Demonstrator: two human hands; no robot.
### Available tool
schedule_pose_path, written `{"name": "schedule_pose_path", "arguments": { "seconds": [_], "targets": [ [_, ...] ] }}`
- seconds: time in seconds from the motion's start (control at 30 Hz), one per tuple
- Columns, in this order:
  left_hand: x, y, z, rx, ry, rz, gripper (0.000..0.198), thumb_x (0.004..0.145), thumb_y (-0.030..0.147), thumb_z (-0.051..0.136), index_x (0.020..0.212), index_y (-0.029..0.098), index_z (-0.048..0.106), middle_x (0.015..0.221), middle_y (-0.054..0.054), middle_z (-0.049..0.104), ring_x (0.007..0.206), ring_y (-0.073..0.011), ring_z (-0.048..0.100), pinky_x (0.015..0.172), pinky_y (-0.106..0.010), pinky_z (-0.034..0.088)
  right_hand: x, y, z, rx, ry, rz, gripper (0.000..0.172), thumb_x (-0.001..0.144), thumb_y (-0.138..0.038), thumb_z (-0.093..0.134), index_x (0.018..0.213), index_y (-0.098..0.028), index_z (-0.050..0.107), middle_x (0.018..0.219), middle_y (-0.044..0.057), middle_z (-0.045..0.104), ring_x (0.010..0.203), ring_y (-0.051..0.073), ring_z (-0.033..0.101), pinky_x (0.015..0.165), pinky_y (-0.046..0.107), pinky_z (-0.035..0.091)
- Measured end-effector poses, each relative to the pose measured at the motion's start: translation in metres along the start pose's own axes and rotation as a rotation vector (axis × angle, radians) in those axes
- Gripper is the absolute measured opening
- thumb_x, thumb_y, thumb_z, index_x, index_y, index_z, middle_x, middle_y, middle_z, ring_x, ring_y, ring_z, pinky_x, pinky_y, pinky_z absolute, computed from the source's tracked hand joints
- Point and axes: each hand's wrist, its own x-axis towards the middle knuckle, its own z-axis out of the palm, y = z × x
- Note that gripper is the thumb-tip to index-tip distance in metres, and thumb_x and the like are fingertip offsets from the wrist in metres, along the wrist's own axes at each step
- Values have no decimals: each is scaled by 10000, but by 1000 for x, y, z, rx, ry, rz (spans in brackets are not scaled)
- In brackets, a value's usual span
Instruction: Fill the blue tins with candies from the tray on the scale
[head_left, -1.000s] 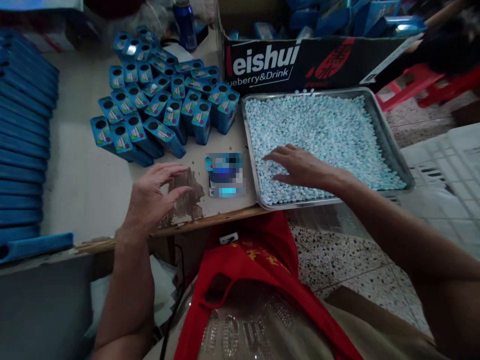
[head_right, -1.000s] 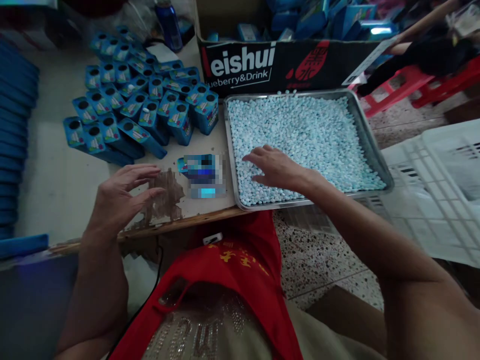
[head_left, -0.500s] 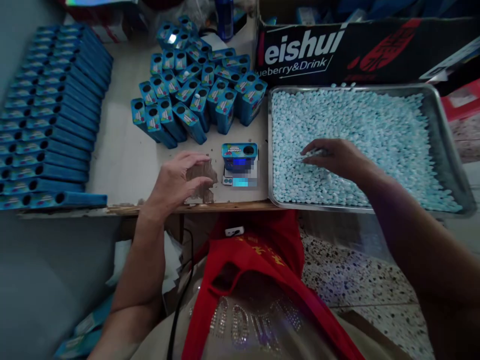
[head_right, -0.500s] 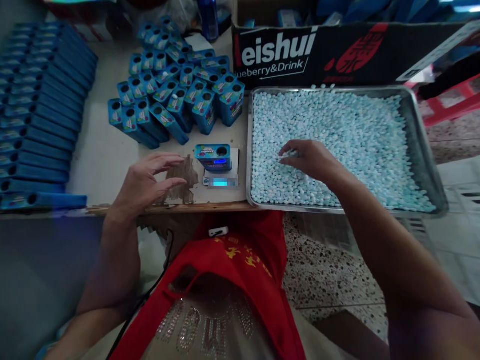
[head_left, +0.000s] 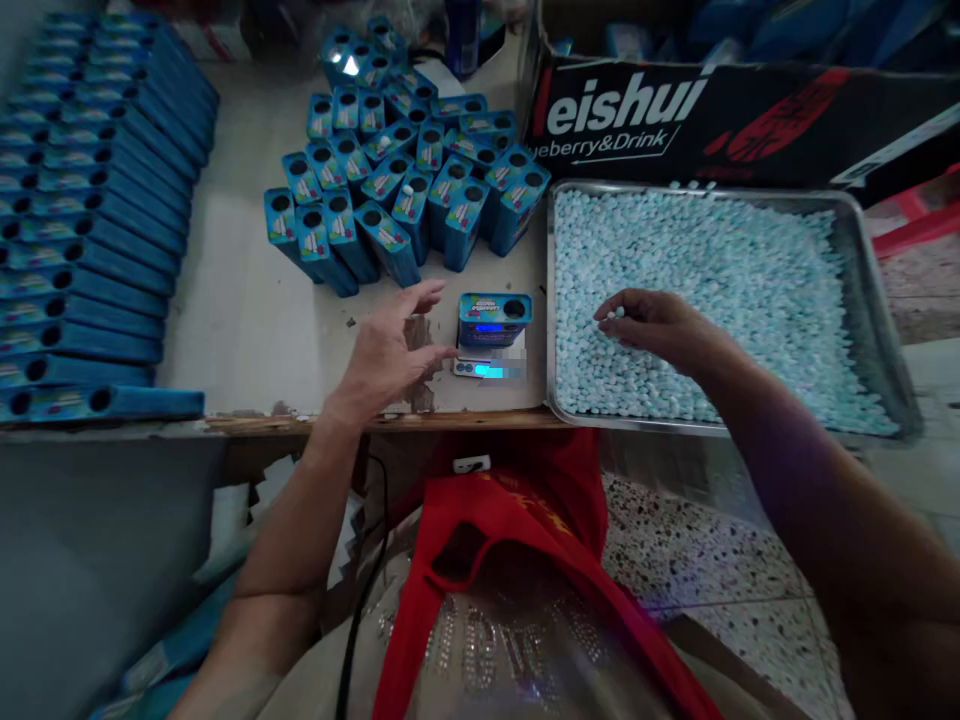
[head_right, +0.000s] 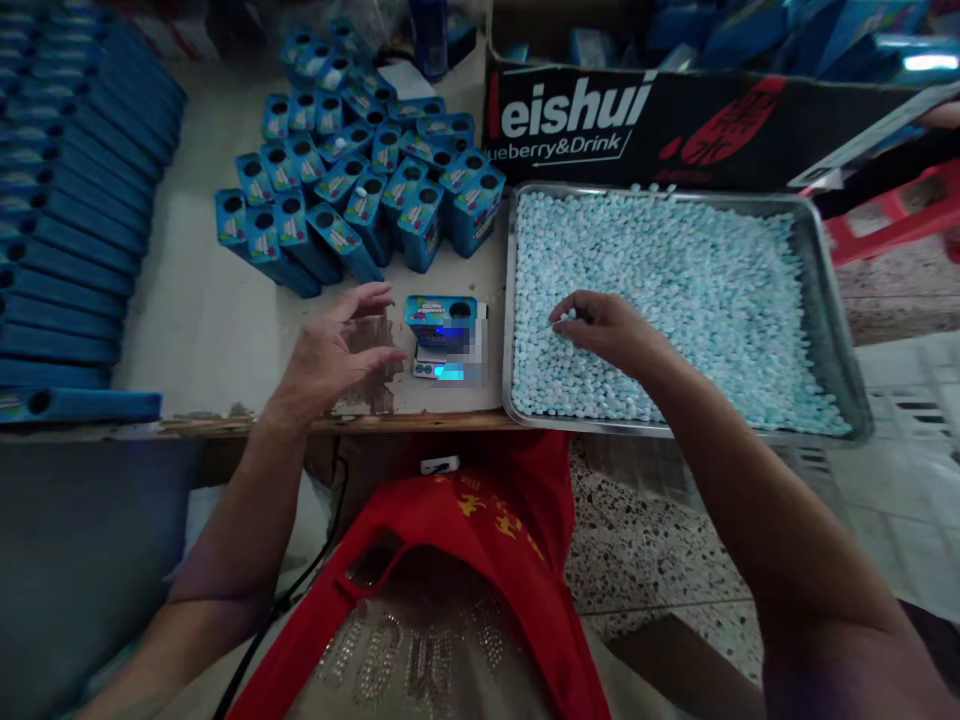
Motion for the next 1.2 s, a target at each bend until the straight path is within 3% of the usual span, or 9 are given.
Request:
{"name": "schedule_pose_path", "arguments": {
  "seconds": [0.1, 0.2, 0.3, 0.4, 0.5, 0.57, 0.77, 0.97, 1.2],
  "targets": [
    [18, 4, 26, -83, 1, 23, 900, 807, 250, 1021, 1619, 260, 633, 1548, -126, 732, 1424, -339, 720, 1208, -490, 618, 6, -2, 8, 473, 9, 54, 392, 775, -540, 939, 941, -273, 706, 706, -11, 578, 578, 138, 429, 511, 276, 310],
    [31, 11, 44, -96, 10, 44, 691, 872, 267, 991, 1505, 271, 713, 1499, -98, 765, 1370, -314, 751, 1218, -474, 609, 11, -2, 19, 596, 46, 57, 347, 882, -590, 840, 969, -280, 710, 745, 14, 634, 597, 160, 519, 528, 286, 404],
    [34, 15, 46, -43, 43, 77, 643, 890, 270, 985, 1481, 285, 731, 1488, -81, 773, 1394, -308, 741, 1275, -483, 572, 12, 0, 25, 310, 147, -57, 297, 994, -562, 711, 915, -276, 718, 889, 80, 774, 806, 250, 718, 734, 373, 576],
    [30, 9, 40, -35, 39, 85, 753, 856, 306, 1021, 1535, 276, 697, 1511, -106, 756, 1396, -330, 740, 1290, -522, 565, 9, 6, 18, -56, 240, -167, 199, 982, -454, 755, 916, -268, 780, 1008, 92, 842, 945, 302, 756, 897, 427, 572],
    [22, 0, 32, -45, 32, 77, 765, 877, 410, 1019, 1551, 261, 689, 1511, -132, 745, 1352, -339, 759, 1267, -537, 589, 8, 11, 6, -222, 215, -220, 209, 1005, -394, 712, 1055, -247, 852, 994, 89, 858, 819, 264, 710, 853, 406, 532],
    [18, -3, 29, -38, 46, 74, 744, 908, 485, 995, 1548, 257, 693, 1506, -140, 742, 1327, -337, 768, 1244, -532, 608, 10, 10, 4, -119, 175, -252, 275, 1020, -426, 667, 1089, -228, 845, 942, 85, 846, 760, 233, 664, 797, 375, 510],
    [13, 3, 24, 38, 84, 143, 699, 957, 573, 948, 1534, 260, 708, 1475, -143, 753, 1315, -338, 762, 1223, -541, 613, 8, -39, 39, 214, 52, -318, 337, 1042, -569, 669, 1062, -247, 765, 779, 17, 712, 665, 177, 542, 667, 319, 437],
    [6, -3, 10, 48, 66, 125, 726, 929, 525, 974, 1548, 261, 705, 1426, -130, 768, 1282, -324, 767, 1178, -513, 628, -3, -103, 71, -155, -24, -531, 254, 1108, -390, 599, 1083, -226, 791, 868, 29, 737, 768, 189, 616, 745, 330, 423],
    [1, -16, 1, -3, 80, 87, 747, 876, 451, 1002, 1536, 256, 713, 1438, -139, 760, 1276, -333, 767, 1175, -521, 625, -1, -117, 66, -407, -106, -441, 220, 1029, -220, 703, 1217, -227, 816, 696, -41, 599, 639, 158, 511, 678, 322, 348]
  ]
}}
